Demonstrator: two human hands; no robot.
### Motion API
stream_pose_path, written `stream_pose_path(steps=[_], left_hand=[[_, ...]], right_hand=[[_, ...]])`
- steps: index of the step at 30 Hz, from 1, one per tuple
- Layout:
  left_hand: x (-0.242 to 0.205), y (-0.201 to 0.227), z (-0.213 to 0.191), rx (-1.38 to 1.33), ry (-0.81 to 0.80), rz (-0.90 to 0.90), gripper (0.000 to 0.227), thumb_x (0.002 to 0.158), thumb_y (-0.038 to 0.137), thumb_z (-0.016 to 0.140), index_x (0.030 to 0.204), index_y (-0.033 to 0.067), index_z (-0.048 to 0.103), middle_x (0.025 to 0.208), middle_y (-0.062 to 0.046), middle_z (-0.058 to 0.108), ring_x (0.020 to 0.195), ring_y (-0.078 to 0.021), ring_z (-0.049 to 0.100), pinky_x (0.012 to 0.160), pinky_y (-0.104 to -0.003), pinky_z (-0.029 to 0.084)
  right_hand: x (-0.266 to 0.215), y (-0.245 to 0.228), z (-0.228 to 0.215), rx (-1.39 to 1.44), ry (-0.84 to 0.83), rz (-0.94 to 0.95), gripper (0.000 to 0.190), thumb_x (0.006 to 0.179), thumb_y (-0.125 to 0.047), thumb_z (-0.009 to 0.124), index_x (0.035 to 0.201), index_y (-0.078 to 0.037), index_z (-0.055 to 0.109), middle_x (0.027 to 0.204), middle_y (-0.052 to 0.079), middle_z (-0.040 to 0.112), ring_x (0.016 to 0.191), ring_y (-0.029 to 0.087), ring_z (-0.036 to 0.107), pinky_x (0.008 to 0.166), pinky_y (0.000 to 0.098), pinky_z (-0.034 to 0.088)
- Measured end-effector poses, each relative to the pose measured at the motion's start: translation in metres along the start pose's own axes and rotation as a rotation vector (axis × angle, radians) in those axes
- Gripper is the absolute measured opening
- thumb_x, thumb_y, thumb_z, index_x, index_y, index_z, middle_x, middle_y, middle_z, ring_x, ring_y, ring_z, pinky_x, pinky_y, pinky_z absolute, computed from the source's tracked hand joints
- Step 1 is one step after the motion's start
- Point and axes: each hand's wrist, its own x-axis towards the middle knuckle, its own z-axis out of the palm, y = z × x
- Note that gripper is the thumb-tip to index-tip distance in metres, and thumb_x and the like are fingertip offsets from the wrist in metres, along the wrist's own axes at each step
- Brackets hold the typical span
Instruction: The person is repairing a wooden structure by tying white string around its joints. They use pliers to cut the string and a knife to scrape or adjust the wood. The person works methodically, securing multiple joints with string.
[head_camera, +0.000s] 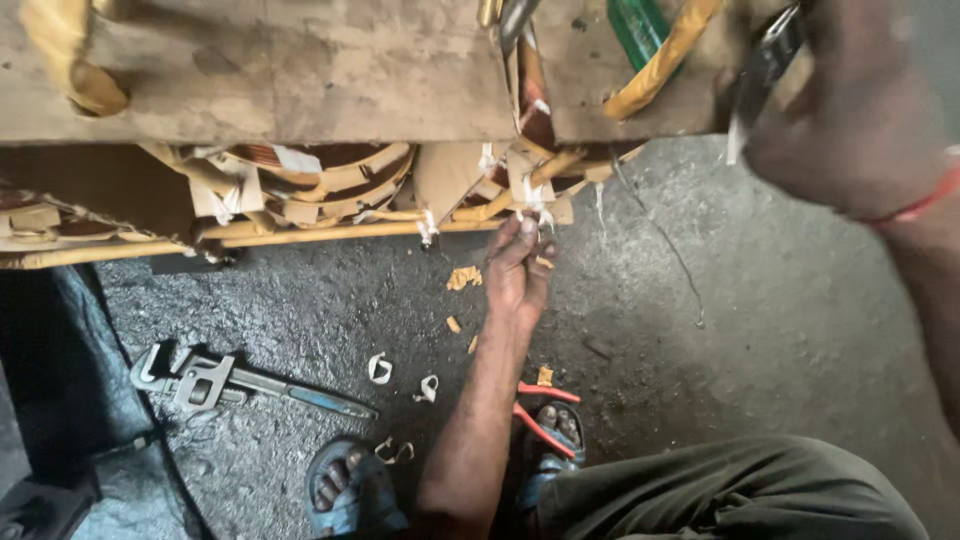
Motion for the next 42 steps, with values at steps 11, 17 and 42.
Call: stream_pose_path(steps=[11,17,42], left_hand=[[0.019,0.021,-0.002,0.208,-0.041,0.032,0.016,0.094,0.007,0.074,0.107,-0.0001,0.067,0.093,-0.011,0.068,0.080,-0.0192,0.064,0.072,-0.035,0.054],[0.024,0.003,0.003,0.267,-0.060,0.106,0.018,0.092,-0.002,0.074,0.104,0.0050,0.063,0.098,-0.006,0.068,0.084,-0.0186,0.065,0.074,-0.033,0.054],[0.026,-0.066,0.012,0.694,-0.001,0.231,0.015,0.102,0.009,0.068,0.111,0.0003,0.061,0.106,-0.017,0.072,0.104,-0.0371,0.074,0.094,-0.049,0.062]], right_hand=[[-0.062,0.072,0.015,-0.039,-0.055,0.116,0.021,0.095,-0.007,0.072,0.115,0.001,0.066,0.109,0.016,0.069,0.105,0.030,0.068,0.093,0.0416,0.057],[-0.187,0.055,0.105,-0.022,-0.298,0.148,0.032,0.077,-0.006,0.072,0.109,-0.005,0.068,0.114,0.014,0.068,0.113,0.034,0.065,0.098,0.0459,0.054],[-0.375,0.049,0.243,2.136,-0.450,0.511,0.026,0.080,-0.018,0.076,0.102,-0.005,0.072,0.144,0.023,0.060,0.134,0.032,0.053,0.112,0.0449,0.040]])
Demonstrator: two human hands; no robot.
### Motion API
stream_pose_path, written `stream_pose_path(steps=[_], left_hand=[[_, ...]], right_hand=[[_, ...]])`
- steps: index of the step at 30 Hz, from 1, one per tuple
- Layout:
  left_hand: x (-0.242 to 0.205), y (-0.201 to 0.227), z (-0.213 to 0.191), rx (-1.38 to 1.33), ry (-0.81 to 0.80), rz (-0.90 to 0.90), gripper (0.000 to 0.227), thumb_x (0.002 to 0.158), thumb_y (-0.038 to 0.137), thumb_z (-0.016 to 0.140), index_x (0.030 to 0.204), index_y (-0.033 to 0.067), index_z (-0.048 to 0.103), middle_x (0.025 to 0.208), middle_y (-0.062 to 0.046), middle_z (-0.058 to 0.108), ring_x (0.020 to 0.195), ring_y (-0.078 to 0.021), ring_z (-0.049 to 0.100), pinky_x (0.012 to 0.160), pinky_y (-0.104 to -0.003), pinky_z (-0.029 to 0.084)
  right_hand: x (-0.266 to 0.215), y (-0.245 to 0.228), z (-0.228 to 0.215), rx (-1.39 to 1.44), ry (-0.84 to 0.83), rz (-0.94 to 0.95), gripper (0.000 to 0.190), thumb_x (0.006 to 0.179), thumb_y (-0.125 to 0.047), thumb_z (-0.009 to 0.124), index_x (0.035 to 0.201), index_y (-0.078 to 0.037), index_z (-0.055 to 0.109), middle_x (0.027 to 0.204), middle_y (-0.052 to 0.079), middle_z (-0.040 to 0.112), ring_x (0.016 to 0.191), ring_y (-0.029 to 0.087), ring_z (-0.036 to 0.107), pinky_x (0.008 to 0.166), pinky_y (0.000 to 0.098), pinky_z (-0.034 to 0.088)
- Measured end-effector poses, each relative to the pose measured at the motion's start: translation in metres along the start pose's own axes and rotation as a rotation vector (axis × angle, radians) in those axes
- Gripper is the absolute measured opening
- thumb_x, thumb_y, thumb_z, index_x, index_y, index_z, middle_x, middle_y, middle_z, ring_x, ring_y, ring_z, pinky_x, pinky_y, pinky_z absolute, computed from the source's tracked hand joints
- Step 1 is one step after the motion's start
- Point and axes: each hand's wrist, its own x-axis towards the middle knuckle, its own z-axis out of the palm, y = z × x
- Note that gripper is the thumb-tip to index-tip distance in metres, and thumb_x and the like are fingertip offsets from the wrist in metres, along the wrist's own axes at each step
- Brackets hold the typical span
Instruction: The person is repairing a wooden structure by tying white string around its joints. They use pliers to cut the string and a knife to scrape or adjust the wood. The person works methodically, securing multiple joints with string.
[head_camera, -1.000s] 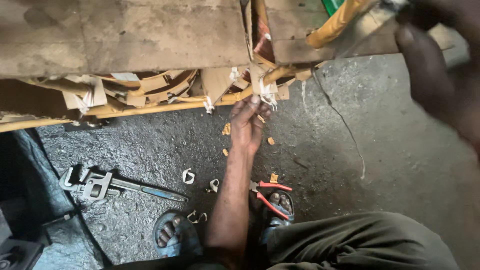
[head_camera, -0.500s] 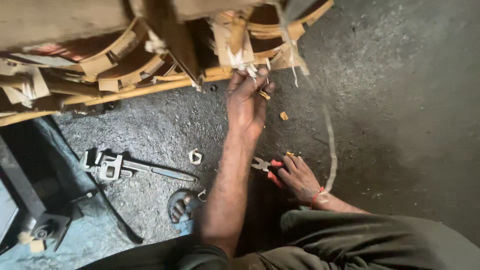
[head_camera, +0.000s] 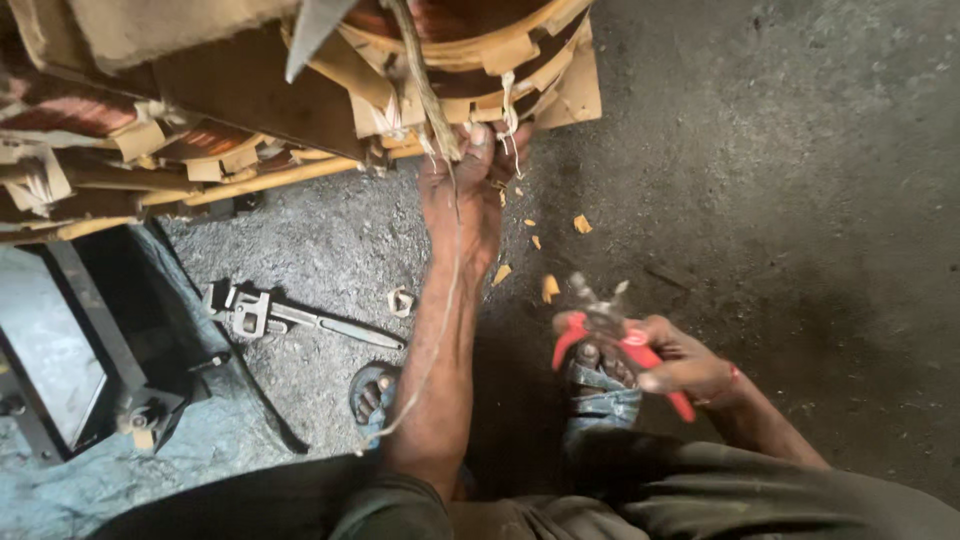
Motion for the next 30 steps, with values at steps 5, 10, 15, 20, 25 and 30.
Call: stream_pose_path(steps=[5,10,15,20,25,30], left_hand=[[-0.003,-0.001,0.001,-0.082,0.017,-0.063,0.012,0.098,0.011,0.067,0.106,0.0104,0.058,0.107,-0.014,0.071,0.104,-0.0369,0.073,0.094,-0.053,0.060],[-0.001,0.002,-0.008,-0.142,-0.024,-0.153,0.013,0.100,0.008,0.068,0.105,0.0110,0.057,0.111,-0.012,0.070,0.109,-0.0348,0.072,0.097,-0.054,0.060],[0.004,-0.007,-0.014,-0.155,-0.056,-0.162,0.012,0.100,0.008,0.069,0.105,0.0106,0.059,0.110,-0.010,0.070,0.108,-0.0332,0.072,0.099,-0.054,0.060],[0.006,-0.010,-0.014,-0.135,-0.019,-0.159,0.015,0.101,0.008,0.068,0.112,0.0050,0.059,0.109,-0.013,0.070,0.107,-0.0329,0.072,0.098,-0.053,0.061],[0.003,0.002,0.004,-0.085,0.008,-0.205,0.010,0.100,0.004,0.060,0.108,0.0047,0.055,0.109,-0.016,0.070,0.104,-0.0334,0.073,0.095,-0.055,0.061],[0.004,0.008,0.031,0.034,0.079,-0.221,0.012,0.103,0.002,0.055,0.113,-0.0038,0.056,0.108,-0.016,0.068,0.103,-0.0325,0.073,0.093,-0.052,0.061]], right_hand=[[0.009,-0.012,0.019,0.206,-0.026,0.064,0.055,0.082,-0.019,0.073,0.132,0.003,0.067,0.131,0.026,0.065,0.121,0.033,0.065,0.106,0.0501,0.049],[0.033,-0.001,0.026,0.181,0.127,0.038,0.051,0.084,-0.010,0.074,0.131,0.001,0.058,0.120,0.013,0.066,0.111,0.029,0.070,0.103,0.0518,0.057],[0.042,-0.004,0.007,-0.864,0.259,-0.105,0.035,0.077,-0.005,0.076,0.112,-0.002,0.071,0.101,0.009,0.063,0.117,0.030,0.059,0.100,0.0461,0.055],[0.057,-0.007,0.004,-0.012,0.129,-0.019,0.025,0.087,-0.007,0.069,0.111,-0.002,0.063,0.103,0.016,0.072,0.103,0.031,0.071,0.102,0.0559,0.059],[0.081,-0.010,0.002,0.740,-0.281,-0.031,0.032,0.089,-0.003,0.070,0.118,-0.008,0.055,0.107,0.015,0.064,0.130,0.042,0.059,0.116,0.0686,0.046],[0.088,-0.015,-0.006,0.907,-0.476,-0.058,0.034,0.087,-0.006,0.069,0.118,-0.009,0.056,0.109,0.017,0.066,0.135,0.047,0.056,0.115,0.0731,0.041]])
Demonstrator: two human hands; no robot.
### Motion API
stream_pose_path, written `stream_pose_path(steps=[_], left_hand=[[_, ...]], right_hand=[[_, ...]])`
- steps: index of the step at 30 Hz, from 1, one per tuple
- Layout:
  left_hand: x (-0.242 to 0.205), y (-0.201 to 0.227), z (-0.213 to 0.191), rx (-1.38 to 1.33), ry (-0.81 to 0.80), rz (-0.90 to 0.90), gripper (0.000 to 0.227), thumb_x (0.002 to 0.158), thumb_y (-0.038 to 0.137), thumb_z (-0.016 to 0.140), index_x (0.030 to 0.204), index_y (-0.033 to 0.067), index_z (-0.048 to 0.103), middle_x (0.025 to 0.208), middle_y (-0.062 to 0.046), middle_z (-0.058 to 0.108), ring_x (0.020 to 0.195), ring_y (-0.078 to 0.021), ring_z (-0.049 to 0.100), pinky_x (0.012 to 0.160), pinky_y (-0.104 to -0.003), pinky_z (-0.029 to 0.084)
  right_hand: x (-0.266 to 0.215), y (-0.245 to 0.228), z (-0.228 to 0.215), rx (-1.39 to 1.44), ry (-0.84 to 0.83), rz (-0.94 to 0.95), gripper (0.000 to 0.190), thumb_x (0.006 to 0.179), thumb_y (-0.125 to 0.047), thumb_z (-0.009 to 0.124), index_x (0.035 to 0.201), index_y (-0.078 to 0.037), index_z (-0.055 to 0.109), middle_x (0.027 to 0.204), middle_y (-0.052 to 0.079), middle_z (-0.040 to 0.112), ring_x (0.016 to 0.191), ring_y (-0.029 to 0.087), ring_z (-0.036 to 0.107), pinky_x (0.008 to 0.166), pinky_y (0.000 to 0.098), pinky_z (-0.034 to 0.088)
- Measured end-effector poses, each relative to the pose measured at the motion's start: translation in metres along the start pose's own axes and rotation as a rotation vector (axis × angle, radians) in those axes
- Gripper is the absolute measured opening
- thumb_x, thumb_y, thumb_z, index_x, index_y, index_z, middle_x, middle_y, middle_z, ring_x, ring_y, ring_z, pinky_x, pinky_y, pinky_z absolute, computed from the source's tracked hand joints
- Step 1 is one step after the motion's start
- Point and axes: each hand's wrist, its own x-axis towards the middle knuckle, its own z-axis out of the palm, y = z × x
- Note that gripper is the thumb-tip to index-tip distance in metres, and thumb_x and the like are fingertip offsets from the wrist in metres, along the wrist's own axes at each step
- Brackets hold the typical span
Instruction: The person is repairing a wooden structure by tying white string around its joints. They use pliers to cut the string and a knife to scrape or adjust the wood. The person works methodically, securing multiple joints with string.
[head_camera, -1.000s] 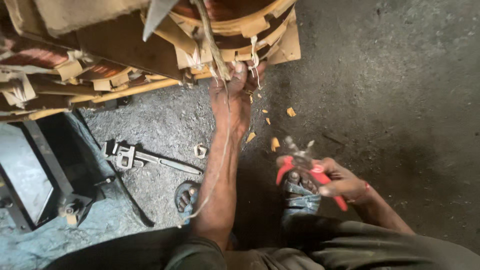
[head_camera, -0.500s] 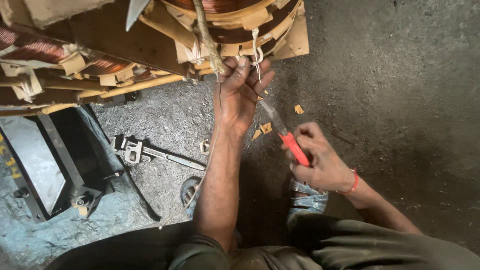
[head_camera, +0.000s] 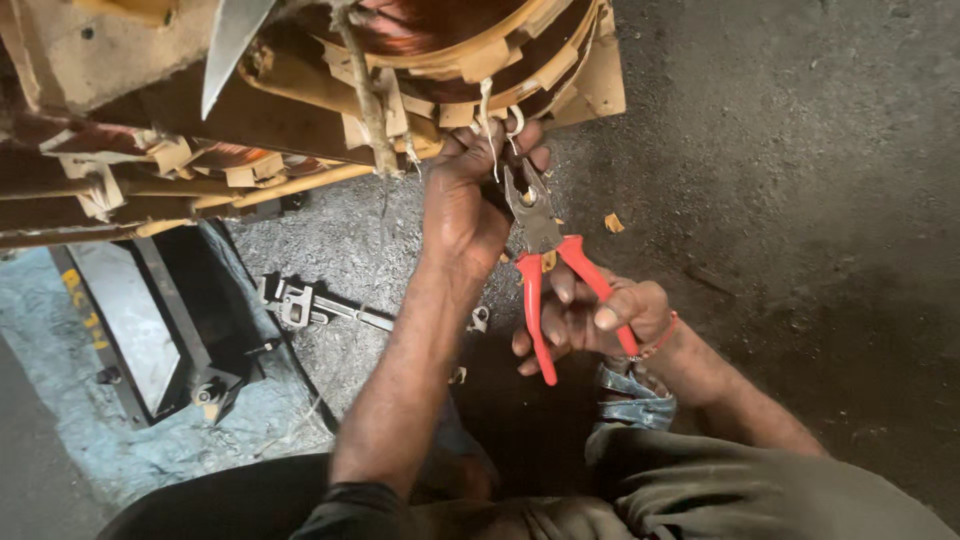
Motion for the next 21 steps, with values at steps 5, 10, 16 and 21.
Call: stream_pose_path(steps=[5,10,16,21], left_hand=[[-0.005,0.003,0.017,0.100,0.053,-0.007,0.014,0.103,0.002,0.055,0.116,-0.0036,0.057,0.107,-0.015,0.069,0.100,-0.0295,0.071,0.093,-0.047,0.061],[-0.006,-0.002,0.017,0.074,0.064,0.011,0.014,0.103,0.005,0.057,0.115,-0.0024,0.058,0.106,-0.015,0.069,0.101,-0.0281,0.071,0.095,-0.046,0.060],[-0.003,-0.008,0.012,0.035,0.067,0.024,0.013,0.102,0.002,0.057,0.114,-0.0026,0.058,0.107,-0.015,0.069,0.103,-0.0298,0.071,0.097,-0.047,0.059],[-0.007,-0.006,0.009,0.022,0.034,0.043,0.015,0.102,0.006,0.055,0.115,-0.0027,0.056,0.108,-0.016,0.068,0.107,-0.0329,0.071,0.099,-0.051,0.058]], right_hand=[[-0.004,0.003,-0.008,0.101,-0.022,-0.031,0.030,0.089,-0.010,0.066,0.117,-0.007,0.059,0.099,0.017,0.065,0.125,0.046,0.059,0.110,0.0755,0.044],[-0.007,0.007,-0.016,0.173,-0.023,-0.101,0.027,0.090,-0.010,0.066,0.116,-0.003,0.060,0.086,0.014,0.062,0.108,0.042,0.063,0.100,0.0734,0.051],[-0.008,0.010,-0.010,0.215,0.000,-0.120,0.025,0.092,-0.011,0.065,0.115,-0.001,0.061,0.082,0.011,0.060,0.100,0.037,0.063,0.096,0.0712,0.055],[-0.018,0.015,0.014,-0.561,0.474,-0.237,0.018,0.085,-0.010,0.071,0.099,-0.001,0.065,0.085,0.006,0.059,0.084,0.028,0.062,0.077,0.0484,0.059]])
